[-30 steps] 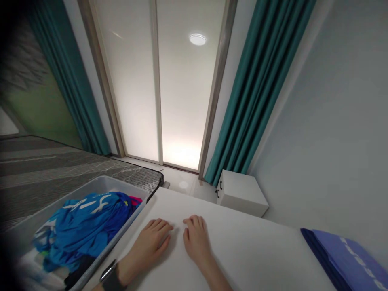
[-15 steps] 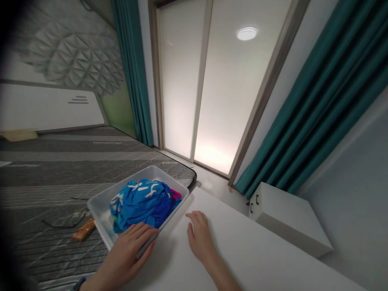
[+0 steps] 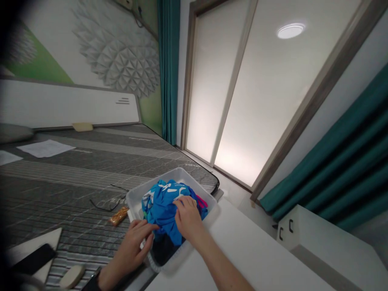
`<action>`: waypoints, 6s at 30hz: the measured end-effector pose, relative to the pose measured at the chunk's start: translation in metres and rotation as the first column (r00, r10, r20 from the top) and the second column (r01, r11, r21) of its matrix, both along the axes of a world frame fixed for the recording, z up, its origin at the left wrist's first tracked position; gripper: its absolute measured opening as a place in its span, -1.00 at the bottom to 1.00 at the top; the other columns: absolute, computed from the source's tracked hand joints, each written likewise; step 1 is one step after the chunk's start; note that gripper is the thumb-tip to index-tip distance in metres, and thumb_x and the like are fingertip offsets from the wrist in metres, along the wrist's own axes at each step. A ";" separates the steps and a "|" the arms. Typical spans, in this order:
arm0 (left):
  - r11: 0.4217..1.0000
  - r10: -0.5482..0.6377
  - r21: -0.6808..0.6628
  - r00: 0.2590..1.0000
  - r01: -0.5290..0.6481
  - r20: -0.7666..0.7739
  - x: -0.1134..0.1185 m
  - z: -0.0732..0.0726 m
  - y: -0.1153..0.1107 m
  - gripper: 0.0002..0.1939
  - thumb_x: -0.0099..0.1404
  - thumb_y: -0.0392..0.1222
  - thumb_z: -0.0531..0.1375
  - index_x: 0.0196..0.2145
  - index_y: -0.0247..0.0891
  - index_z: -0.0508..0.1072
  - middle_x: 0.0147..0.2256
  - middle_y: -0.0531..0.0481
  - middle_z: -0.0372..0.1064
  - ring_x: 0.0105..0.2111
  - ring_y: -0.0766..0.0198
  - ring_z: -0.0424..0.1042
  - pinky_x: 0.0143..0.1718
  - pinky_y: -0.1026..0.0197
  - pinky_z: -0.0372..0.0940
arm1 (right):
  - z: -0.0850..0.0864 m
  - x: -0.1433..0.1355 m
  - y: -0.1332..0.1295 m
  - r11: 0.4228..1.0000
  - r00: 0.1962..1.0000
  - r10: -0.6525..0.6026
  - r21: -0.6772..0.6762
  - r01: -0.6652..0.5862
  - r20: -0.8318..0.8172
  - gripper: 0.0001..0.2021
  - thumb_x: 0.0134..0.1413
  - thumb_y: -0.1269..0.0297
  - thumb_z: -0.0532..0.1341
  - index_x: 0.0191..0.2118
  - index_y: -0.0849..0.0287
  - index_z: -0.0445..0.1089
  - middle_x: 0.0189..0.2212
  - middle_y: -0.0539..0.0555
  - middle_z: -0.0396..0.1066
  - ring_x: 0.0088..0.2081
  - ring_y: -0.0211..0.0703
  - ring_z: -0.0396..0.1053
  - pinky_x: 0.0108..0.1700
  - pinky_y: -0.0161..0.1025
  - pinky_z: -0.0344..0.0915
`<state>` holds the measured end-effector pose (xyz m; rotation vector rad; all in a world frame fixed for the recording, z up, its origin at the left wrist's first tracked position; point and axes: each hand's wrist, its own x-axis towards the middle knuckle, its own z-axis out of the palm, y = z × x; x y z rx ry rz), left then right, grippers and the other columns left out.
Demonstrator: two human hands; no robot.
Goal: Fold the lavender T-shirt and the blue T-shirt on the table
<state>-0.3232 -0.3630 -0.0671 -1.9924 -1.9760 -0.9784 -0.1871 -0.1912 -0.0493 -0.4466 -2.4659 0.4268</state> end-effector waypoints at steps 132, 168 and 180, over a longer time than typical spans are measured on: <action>0.906 -0.325 0.106 0.513 0.409 0.795 0.259 0.007 0.121 -0.58 0.25 0.23 0.09 -0.45 -0.20 0.34 -0.48 0.06 0.32 -0.39 0.17 0.32 -0.31 0.20 0.23 | -0.034 0.414 -0.096 0.384 0.306 -0.923 -0.521 0.762 -0.233 -0.40 0.13 -0.02 0.07 0.19 0.26 0.20 -0.58 -0.13 0.14 -0.54 -0.20 0.21 -0.45 -0.28 0.19; 0.800 -0.600 0.157 0.764 0.580 0.236 0.250 0.013 0.112 -0.84 0.33 -0.20 0.01 -0.27 -0.18 0.39 -0.29 -0.09 0.39 -0.22 0.11 0.35 -0.10 0.06 0.23 | -0.039 0.379 -0.101 0.465 0.476 -0.876 0.123 0.877 -0.085 -0.67 0.23 0.37 0.00 0.04 0.13 0.36 -0.16 0.18 0.44 -0.10 0.01 0.36 -0.01 0.01 0.24; 0.761 -0.546 -0.122 0.731 0.637 0.410 0.256 -0.017 0.128 -0.81 0.36 -0.15 -0.04 -0.32 -0.17 0.33 -0.37 -0.02 0.35 -0.33 0.12 0.32 -0.24 0.11 0.19 | -0.024 0.322 -0.127 0.796 0.782 -0.599 0.025 0.604 0.168 -0.85 0.19 0.37 0.12 -0.23 0.07 0.43 -0.28 0.03 0.49 -0.18 -0.10 0.37 -0.07 -0.12 0.19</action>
